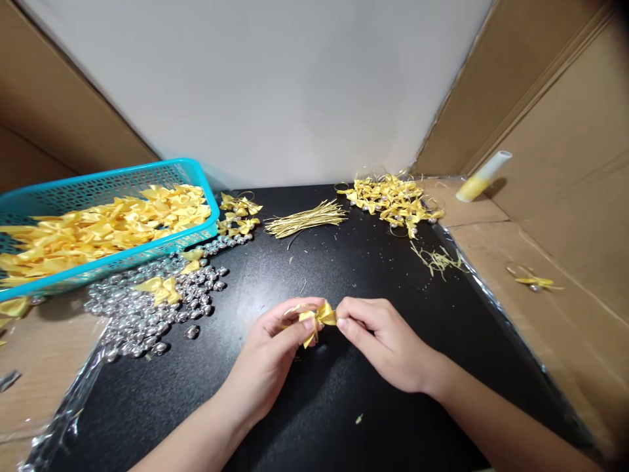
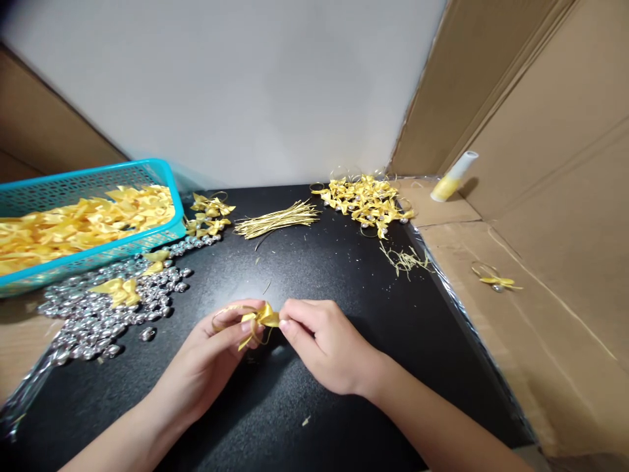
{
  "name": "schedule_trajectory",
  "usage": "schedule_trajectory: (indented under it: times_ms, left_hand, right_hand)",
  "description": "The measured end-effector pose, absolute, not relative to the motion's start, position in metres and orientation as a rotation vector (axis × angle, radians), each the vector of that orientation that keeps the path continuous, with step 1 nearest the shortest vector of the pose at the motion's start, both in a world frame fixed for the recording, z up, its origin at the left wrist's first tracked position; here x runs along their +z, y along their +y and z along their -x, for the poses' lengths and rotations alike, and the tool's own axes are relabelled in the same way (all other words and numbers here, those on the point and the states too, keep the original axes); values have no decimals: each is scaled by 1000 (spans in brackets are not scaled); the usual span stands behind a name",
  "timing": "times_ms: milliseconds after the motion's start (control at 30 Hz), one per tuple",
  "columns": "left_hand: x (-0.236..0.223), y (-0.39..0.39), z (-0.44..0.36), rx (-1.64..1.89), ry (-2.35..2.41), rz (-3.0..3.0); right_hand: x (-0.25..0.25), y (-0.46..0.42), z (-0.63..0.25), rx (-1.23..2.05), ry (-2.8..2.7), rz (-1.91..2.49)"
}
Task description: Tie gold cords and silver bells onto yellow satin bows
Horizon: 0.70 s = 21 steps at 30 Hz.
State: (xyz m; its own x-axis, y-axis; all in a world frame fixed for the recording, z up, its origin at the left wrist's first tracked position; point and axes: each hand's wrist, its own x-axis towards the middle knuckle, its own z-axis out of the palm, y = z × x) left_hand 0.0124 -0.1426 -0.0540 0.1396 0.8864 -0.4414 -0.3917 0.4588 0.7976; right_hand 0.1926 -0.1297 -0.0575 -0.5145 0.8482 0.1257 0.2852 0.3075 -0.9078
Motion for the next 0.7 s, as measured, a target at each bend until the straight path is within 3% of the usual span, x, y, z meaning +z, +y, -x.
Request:
schedule_trajectory:
  times_ms: [400,700]
  left_hand:
    - [-59,-142,-9,1006,1090,-744]
    - [-54,-140,-12,976,1040,-532]
  right_hand:
    - [-63,-134,-188,965,-1801,1142]
    - [-63,-135,-187,816,-1794,1111]
